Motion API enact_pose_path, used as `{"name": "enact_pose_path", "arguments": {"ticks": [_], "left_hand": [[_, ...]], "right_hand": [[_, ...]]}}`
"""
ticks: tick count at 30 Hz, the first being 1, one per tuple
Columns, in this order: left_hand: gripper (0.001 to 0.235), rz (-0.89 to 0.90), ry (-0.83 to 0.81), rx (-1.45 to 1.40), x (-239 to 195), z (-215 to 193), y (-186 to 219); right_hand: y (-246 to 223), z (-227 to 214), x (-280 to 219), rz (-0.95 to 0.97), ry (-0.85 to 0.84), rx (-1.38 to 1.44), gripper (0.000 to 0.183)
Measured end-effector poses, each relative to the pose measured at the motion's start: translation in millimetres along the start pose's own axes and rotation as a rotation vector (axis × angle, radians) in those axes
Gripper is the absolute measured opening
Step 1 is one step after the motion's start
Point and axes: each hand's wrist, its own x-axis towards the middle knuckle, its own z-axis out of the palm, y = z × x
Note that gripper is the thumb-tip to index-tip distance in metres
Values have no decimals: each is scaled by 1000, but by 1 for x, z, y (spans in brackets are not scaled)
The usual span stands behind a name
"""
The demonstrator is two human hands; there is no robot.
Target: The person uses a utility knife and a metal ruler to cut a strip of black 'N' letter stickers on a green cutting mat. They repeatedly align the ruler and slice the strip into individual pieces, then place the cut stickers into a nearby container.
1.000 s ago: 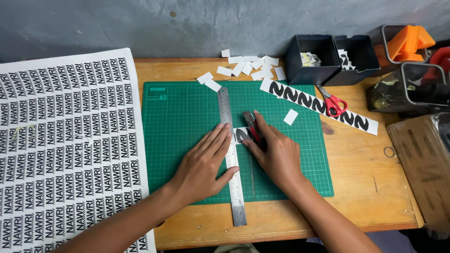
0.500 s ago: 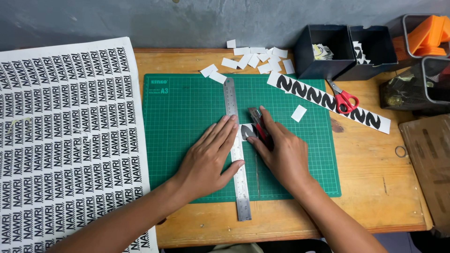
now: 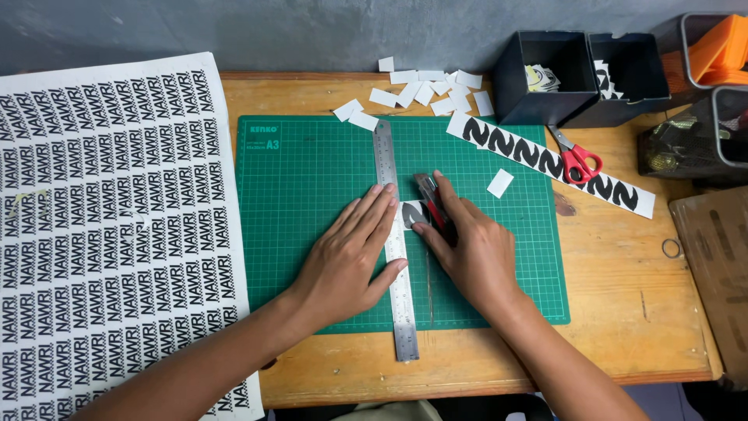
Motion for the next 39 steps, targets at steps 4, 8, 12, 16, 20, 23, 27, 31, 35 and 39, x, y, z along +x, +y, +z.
{"name": "enact_pose_path", "arguments": {"ticks": [4,8,12,16,20,23,27,31,35,39], "left_hand": [[78,-3,-8,-5,0,0,-1],[80,-20,-24,-41,0,-3,0],[86,-18,-50,-77,0,-4,-3],[85,-17,-61,-78,-1,-6,-2],[83,-19,-67,-72,0,-8,-1],[83,-22,-70,-70,1,-8,0],[83,-29,-66,-79,0,-9,1],[83,-27,-61,-74,0,-8,1],[83,-36,-64,-83,1,-9,2],[83,-38,-65,-79,0,-8,2]], "right_hand": [[-3,-2,-2,19,0,29,75],[4,-3,-1,49,27,178,74],[18,-1,0,83,43,321,69],[20,-6,2,120,39,385,66],[22,-5,2,145,31,421,65],[20,-6,2,153,21,427,64],[16,-10,2,136,20,433,63],[15,-11,2,134,17,429,63],[17,-8,2,136,11,424,63],[16,-10,2,134,10,424,63]]}}
